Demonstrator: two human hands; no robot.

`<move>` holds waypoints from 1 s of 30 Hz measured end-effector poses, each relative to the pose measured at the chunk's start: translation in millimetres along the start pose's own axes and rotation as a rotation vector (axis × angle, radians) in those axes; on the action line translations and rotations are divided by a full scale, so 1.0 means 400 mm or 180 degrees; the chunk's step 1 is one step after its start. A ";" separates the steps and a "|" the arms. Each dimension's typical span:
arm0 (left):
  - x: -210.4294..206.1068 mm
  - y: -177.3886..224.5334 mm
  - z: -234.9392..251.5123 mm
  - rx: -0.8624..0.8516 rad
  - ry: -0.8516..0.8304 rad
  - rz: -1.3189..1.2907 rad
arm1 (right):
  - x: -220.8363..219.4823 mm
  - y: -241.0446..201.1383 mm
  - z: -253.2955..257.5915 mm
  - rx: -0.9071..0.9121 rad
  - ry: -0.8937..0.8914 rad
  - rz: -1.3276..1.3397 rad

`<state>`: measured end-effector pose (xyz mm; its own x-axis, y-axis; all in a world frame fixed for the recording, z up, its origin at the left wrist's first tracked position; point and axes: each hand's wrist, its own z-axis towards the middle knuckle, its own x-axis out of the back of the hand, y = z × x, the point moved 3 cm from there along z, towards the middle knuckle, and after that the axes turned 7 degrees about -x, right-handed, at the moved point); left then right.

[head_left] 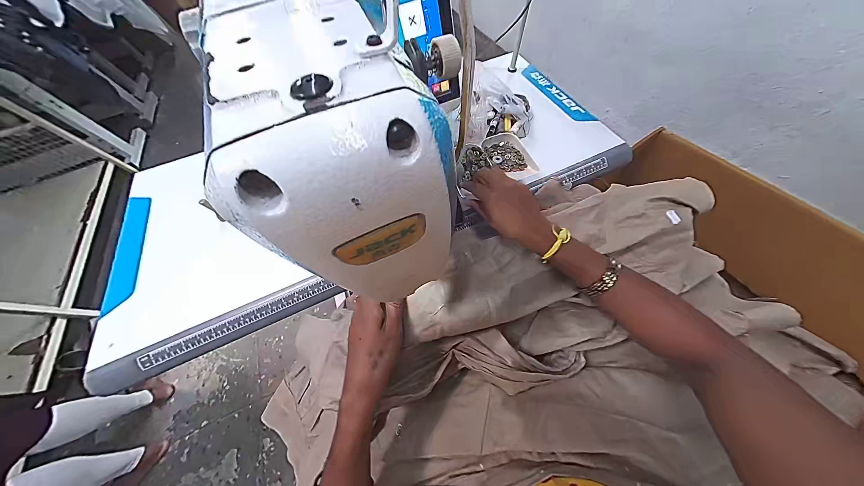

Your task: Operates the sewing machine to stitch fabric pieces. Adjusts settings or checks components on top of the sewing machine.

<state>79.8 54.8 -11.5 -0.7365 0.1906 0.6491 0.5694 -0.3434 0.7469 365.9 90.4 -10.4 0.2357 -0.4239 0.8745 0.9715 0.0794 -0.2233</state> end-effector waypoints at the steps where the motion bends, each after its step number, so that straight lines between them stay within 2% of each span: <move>1: -0.010 0.000 0.003 0.0041 0.0076 -0.0077 | -0.018 0.001 0.005 -0.0028 0.0041 -0.0068; 6: -0.050 -0.001 -0.011 -0.0116 0.0644 -0.0192 | -0.050 0.018 -0.009 -0.0145 0.0277 -0.0183; 10: -0.054 -0.007 -0.011 -0.0191 0.0711 -0.0221 | -0.047 0.032 -0.007 -0.0024 0.0351 -0.0034; 15: -0.054 -0.021 0.000 -0.0050 0.0679 -0.0479 | -0.026 0.063 0.010 -0.0021 0.0485 0.0757; 18: -0.030 -0.020 -0.007 -0.0178 0.0664 -0.0109 | 0.044 -0.003 0.007 -0.0308 0.0498 0.1286; 20: -0.002 0.014 -0.050 -0.0917 0.0506 0.0084 | 0.095 -0.101 -0.036 0.0201 0.0594 0.1208; 22: 0.012 0.053 -0.098 -0.1517 0.0195 -0.0071 | 0.109 -0.198 -0.094 0.1331 0.0895 0.0878; 24: 0.003 0.059 -0.120 -0.1561 0.0166 -0.0099 | 0.099 -0.268 -0.123 0.2185 0.0876 0.0503; 26: -0.006 0.049 -0.116 -0.1445 0.0301 -0.0125 | 0.092 -0.288 -0.105 0.2168 0.0877 0.0462; 28: 0.005 0.047 -0.115 -0.1415 0.0384 -0.0380 | 0.098 -0.287 -0.102 0.1791 0.0392 0.0939; 30: 0.034 0.038 -0.121 -0.1344 0.0529 -0.0455 | 0.101 -0.280 -0.126 0.1424 -0.0548 0.1861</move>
<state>60.6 8.0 1.7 -0.8647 0.1253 0.4864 0.2852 -0.6747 0.6807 265.5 18.7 28.2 0.6807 -0.0561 0.7304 0.5960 0.6222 -0.5076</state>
